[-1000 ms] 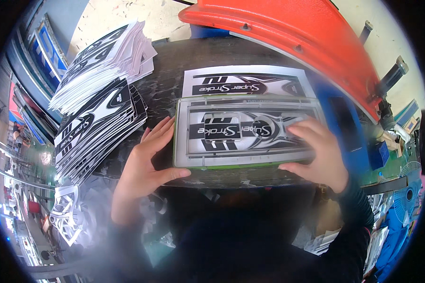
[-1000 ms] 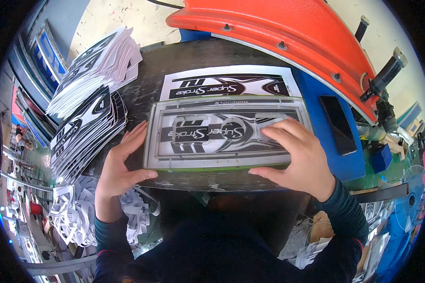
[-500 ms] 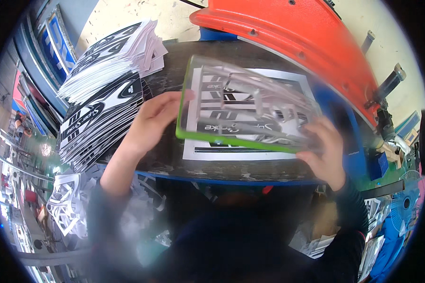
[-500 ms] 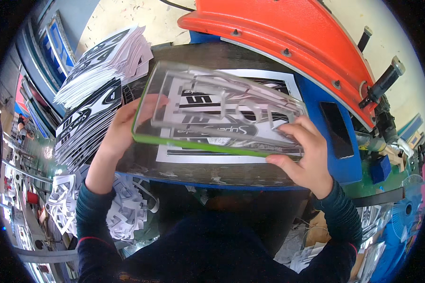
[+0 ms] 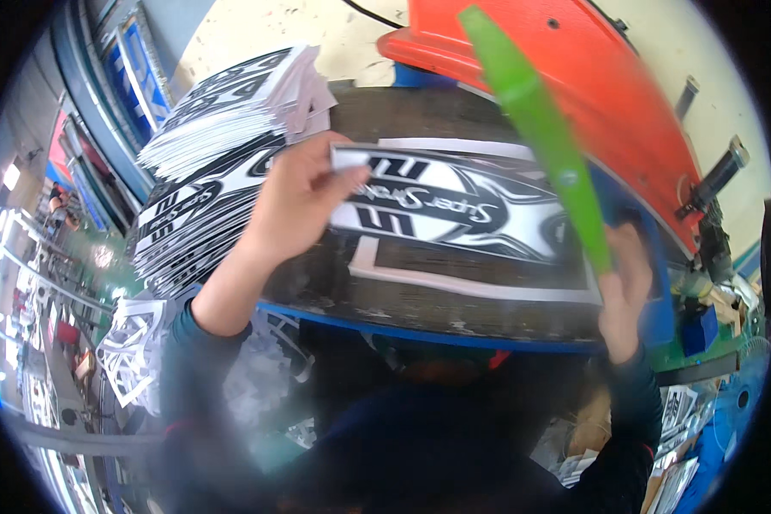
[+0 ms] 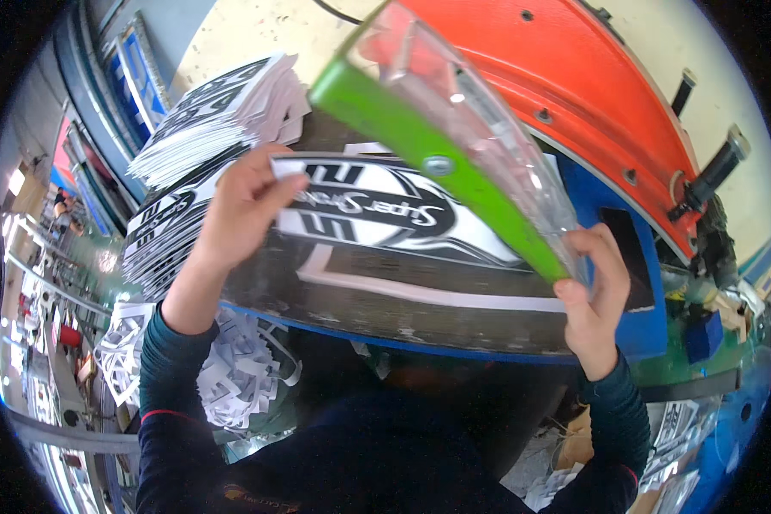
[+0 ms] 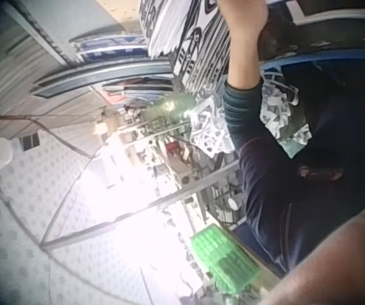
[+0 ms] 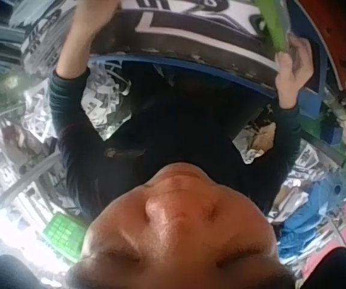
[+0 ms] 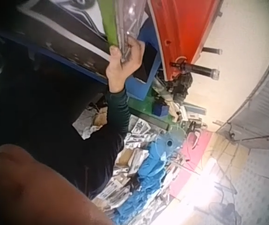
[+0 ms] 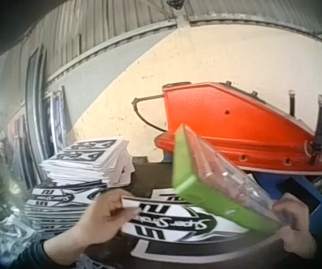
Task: Operating a manual clicker press to cut out printed graphics using a transparent alignment jig.
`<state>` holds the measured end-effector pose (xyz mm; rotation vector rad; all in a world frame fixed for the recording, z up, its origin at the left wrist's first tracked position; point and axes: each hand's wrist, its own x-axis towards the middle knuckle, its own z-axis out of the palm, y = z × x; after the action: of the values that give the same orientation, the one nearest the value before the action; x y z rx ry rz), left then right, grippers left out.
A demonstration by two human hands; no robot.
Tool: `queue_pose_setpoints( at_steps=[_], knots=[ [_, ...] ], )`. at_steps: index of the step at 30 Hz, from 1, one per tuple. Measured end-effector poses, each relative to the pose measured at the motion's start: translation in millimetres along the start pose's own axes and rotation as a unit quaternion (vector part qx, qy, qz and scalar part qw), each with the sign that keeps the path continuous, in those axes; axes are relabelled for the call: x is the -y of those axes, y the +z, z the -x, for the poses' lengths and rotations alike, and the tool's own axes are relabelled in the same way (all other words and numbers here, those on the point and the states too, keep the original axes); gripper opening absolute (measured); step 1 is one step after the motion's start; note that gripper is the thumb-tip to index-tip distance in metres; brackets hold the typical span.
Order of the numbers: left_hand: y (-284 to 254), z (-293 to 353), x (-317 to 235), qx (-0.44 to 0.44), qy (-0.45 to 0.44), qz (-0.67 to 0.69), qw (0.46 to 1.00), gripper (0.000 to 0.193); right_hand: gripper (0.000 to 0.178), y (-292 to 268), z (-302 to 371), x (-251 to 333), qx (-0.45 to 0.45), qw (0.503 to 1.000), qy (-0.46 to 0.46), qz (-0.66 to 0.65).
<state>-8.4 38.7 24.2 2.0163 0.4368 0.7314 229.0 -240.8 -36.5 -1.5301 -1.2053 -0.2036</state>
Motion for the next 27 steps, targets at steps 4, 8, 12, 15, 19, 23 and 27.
queue_pose_setpoints(
  at_steps=[4,8,12,15,19,23,27],
  knots=[
    [-88,10,4,-0.236,0.059,-0.12,0.963,0.015,0.061,-4,6,1,-0.046,0.999,0.017,0.006],
    [-200,59,22,-0.333,0.039,0.033,0.941,0.021,0.063,-4,3,3,-0.015,1.0,0.014,-0.003],
    [-262,100,57,-0.36,-0.08,-0.031,0.929,0.033,0.064,-3,4,1,-0.041,0.999,0.002,-0.002],
    [-255,100,70,-0.435,-0.037,-0.377,0.817,0.067,0.065,-2,-1,5,-0.016,1.0,0.016,-0.015],
    [-88,22,28,-0.287,0.119,-0.289,0.905,0.05,0.067,-7,8,-8,-0.025,0.999,0.027,0.014],
    [14,-10,0,0.066,0.295,-0.325,0.896,0.071,0.069,-12,4,-8,-0.047,0.999,0.014,-0.015],
    [79,-40,19,0.27,0.174,-0.34,0.884,0.079,0.07,-23,4,-3,-0.06,0.998,-0.009,0.029]
  ],
)
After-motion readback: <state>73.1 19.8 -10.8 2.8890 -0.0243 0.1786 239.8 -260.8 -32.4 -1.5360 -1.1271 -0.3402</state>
